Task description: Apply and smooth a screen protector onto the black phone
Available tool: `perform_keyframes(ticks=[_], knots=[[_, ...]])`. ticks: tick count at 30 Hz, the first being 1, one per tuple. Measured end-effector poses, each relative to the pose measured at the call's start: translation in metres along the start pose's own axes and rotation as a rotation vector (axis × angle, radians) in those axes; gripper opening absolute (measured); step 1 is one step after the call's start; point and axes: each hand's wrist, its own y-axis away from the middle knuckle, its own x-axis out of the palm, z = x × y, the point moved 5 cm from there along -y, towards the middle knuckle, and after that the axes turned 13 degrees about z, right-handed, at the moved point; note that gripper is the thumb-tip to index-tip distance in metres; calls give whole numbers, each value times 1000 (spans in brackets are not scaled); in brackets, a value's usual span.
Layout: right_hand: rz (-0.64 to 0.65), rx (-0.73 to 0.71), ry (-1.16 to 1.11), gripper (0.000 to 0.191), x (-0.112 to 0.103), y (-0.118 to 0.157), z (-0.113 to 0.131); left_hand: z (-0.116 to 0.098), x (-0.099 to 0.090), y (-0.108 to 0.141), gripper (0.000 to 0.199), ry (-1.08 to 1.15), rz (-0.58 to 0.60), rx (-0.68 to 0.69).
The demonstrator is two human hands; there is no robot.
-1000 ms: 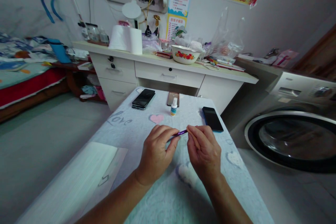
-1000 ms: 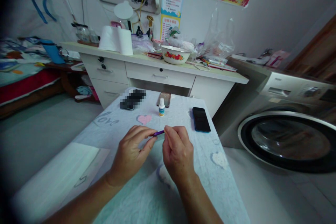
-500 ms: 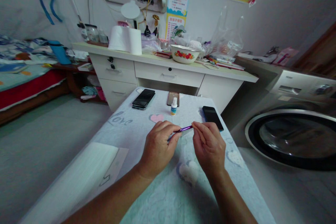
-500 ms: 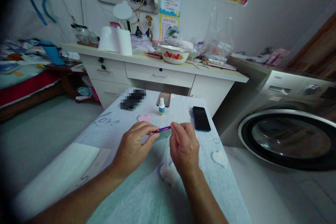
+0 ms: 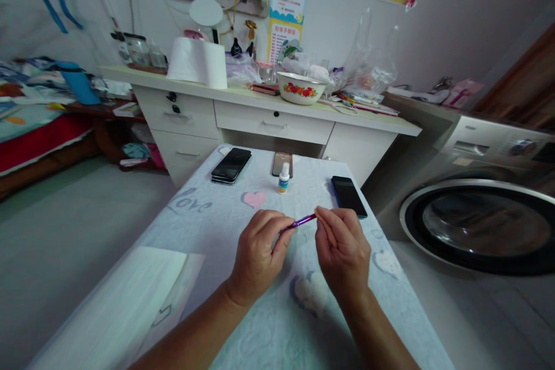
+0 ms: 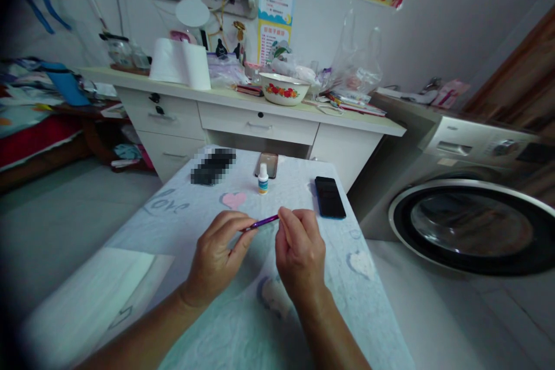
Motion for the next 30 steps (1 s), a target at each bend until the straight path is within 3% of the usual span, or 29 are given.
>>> perform_keyframes(ticks=[15,23,30], knots=[[124,-134,-115,42,23,15,20,5,1,5,10,-57,-27,37],[90,-32,-58,35,16,11,-1,8,2,6,11,-98,-29,27],[51,0,-46,31,14,8,-2,8,1,6,9,-100,-37,21]])
